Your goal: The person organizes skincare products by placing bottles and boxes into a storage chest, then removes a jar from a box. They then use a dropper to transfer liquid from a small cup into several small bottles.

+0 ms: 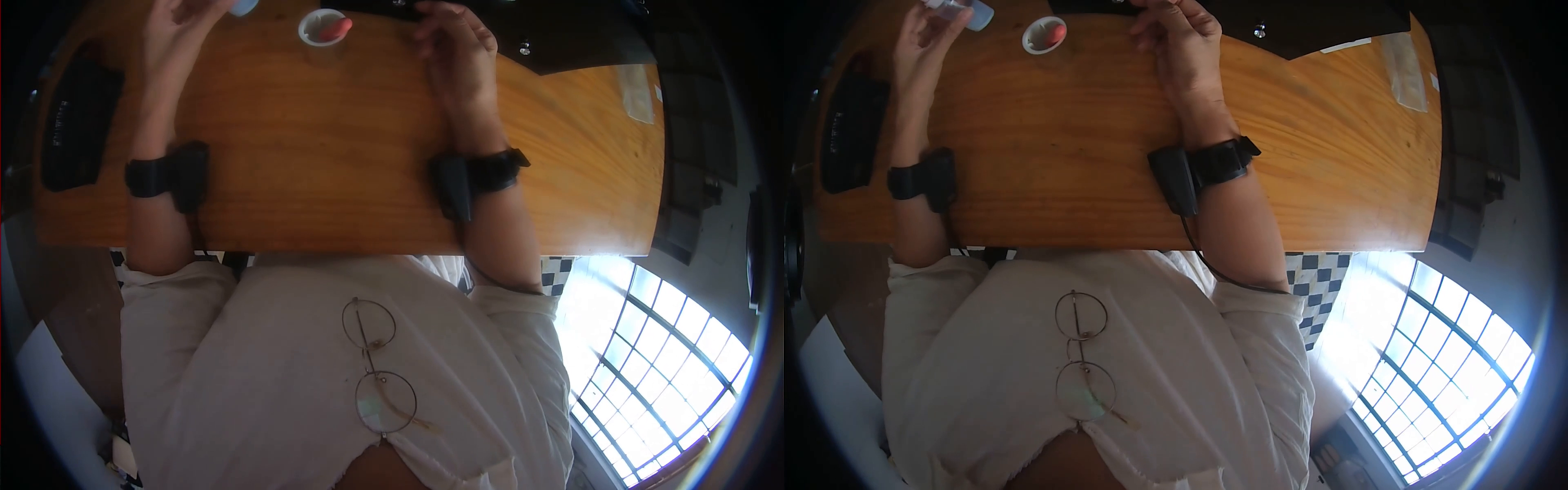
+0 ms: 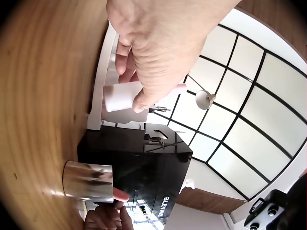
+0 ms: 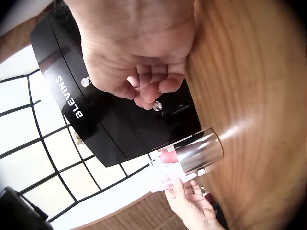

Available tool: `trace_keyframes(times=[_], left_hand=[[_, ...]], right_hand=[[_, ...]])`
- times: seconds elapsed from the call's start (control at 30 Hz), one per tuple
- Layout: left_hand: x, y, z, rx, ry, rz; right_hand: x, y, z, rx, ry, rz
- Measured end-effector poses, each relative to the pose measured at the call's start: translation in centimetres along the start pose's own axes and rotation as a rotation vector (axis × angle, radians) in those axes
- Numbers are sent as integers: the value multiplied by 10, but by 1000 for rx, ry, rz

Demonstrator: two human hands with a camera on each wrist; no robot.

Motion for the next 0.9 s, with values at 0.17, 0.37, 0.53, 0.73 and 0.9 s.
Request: trace_keyframes(times=[0.17, 0.37, 0.53, 0.73, 0.9], left_hand=[[5, 3, -1, 23, -12, -47], [4, 8, 3, -5, 51, -87], [3, 11, 5, 15, 66, -180], [1, 16, 9, 41, 62, -152], [-6, 20, 11, 37, 93, -223]], right_hand=[[-1, 0, 0, 8, -2, 4], [-1, 4, -1, 3, 21, 14], [-3, 4, -1, 9, 25, 15], [-6, 1, -2, 24, 11, 14], [-3, 1, -1, 25, 1, 9]])
Point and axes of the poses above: each hand's wrist, its own z-axis away from the middle knuckle, its own y-axis out of the palm, x = y × z, the point moved 8 cm from there along -z, towards the middle knuckle, and after that the axes turned 2 degrees about -y, right-handed, at the moved point
